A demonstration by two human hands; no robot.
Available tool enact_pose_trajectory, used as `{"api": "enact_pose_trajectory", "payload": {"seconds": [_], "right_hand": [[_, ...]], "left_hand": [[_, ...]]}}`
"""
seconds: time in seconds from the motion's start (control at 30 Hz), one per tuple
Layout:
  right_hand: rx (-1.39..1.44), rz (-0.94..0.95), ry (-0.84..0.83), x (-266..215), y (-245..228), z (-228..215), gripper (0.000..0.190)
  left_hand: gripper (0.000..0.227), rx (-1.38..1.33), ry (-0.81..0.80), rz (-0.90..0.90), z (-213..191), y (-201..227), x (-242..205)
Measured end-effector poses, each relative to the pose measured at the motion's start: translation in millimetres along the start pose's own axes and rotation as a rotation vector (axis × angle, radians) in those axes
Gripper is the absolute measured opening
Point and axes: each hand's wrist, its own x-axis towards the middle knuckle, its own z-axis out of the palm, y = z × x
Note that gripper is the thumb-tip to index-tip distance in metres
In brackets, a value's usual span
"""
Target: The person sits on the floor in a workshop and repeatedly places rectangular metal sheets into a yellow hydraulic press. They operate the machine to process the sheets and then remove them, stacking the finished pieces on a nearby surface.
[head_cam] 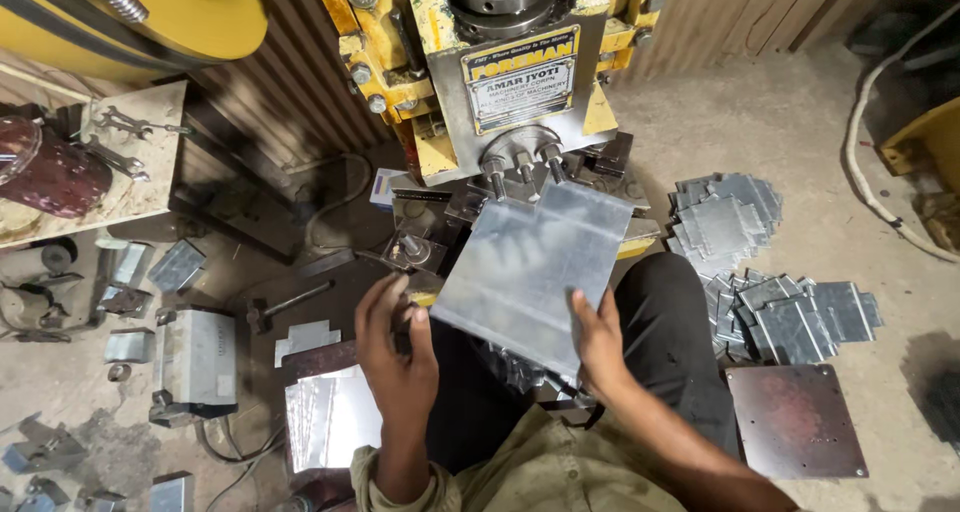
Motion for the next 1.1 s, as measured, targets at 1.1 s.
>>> {"api": "enact_pose_trajectory", "payload": {"seconds": [1.1], "right_hand": [[-0.360,0.249,-0.133,-24.2,-40.0,-40.9,0.082]], "left_hand": [[0.031,-0.325,-0.038,-0.630,18.6,-107.5,-22.9]]}}
